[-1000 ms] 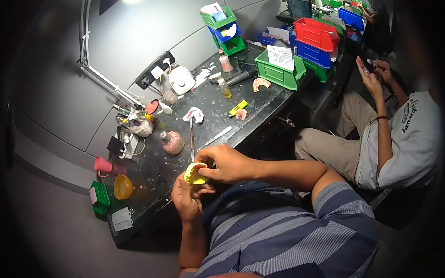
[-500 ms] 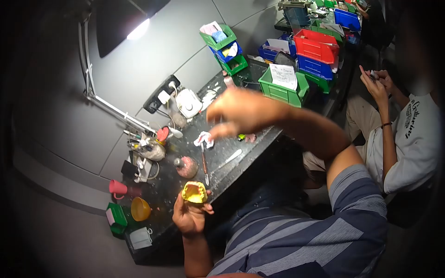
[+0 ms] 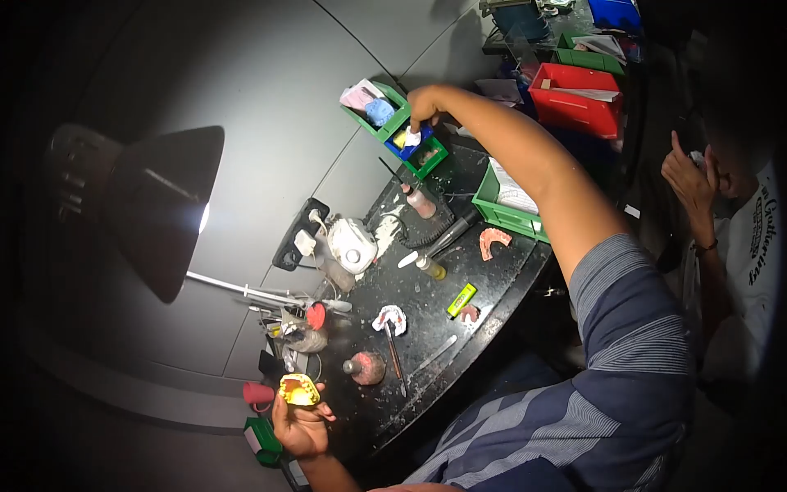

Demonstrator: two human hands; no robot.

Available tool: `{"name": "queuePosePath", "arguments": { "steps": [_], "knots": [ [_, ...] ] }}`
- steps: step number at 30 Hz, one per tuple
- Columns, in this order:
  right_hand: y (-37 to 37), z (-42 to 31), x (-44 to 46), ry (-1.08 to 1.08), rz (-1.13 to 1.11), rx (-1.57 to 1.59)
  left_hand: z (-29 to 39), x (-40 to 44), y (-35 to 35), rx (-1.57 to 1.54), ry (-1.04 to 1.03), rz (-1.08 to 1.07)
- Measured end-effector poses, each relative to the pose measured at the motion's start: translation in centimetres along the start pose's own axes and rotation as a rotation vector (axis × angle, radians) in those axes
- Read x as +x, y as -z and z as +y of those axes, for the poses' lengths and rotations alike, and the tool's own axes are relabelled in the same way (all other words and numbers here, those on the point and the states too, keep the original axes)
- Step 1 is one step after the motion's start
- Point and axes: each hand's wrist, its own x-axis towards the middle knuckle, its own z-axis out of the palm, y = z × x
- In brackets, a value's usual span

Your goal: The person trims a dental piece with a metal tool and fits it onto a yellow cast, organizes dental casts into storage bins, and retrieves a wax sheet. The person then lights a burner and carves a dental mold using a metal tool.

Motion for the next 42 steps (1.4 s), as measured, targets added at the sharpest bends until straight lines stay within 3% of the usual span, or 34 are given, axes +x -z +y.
{"name": "queuePosePath", "arguments": {
  "steps": [4, 6, 8, 12, 16, 18, 22, 30, 35, 38, 40, 41, 42],
  "knots": [
    [-1.0, 1.7, 1.5, 0.069, 0.014, 0.178, 1.0, 2.4, -1.4, -0.015, 0.015, -0.015],
    [-0.6, 1.8, 1.2, 0.096, 0.006, 0.16, 1.1, 3.7, -2.1, -0.027, 0.025, -0.021],
    [0.7, 0.3, -1.2, 0.209, -0.007, -0.052, 1.4, 5.0, -3.0, -0.016, 0.053, -0.068],
    [2.2, -2.2, -2.2, 0.208, 0.085, 0.035, 1.8, 7.8, -5.2, 0.128, 0.058, -0.177],
    [1.8, -2.9, 0.5, 0.143, 0.276, 0.031, 1.9, 11.6, -7.2, 0.171, -0.003, -0.299],
    [0.9, -3.2, 1.3, 0.309, 0.66, -0.19, 1.9, 13.4, -8.5, 0.148, -0.014, -0.305],
    [3.6, -4.4, -1.0, 0.373, 0.715, 0.01, 2.5, 16.6, -11.2, 0.147, 0.028, -0.307],
    [10.2, -6.0, -5.7, 0.276, 0.936, -0.083, 1.0, 23.9, -16.2, 0.324, 0.022, -0.373],
    [10.9, -6.3, -7.8, 0.167, 0.849, 0.125, -1.1, 29.2, -19.2, 0.45, -0.011, -0.317],
    [11.0, -5.2, -7.5, 0.161, 0.89, -0.011, -2.6, 33.7, -21.6, 0.534, -0.05, -0.311],
    [10.9, -4.8, -7.5, 0.274, 0.949, -0.403, -3.5, 36.7, -23.7, 0.604, -0.056, -0.304],
    [10.8, -5.1, -8.0, 0.273, 0.947, -0.406, -4.0, 38.5, -24.7, 0.616, -0.035, -0.297],
    [10.8, -5.5, -8.9, 0.177, 0.903, -0.18, -4.7, 40.5, -25.3, 0.662, -0.033, -0.325]
  ]
}}
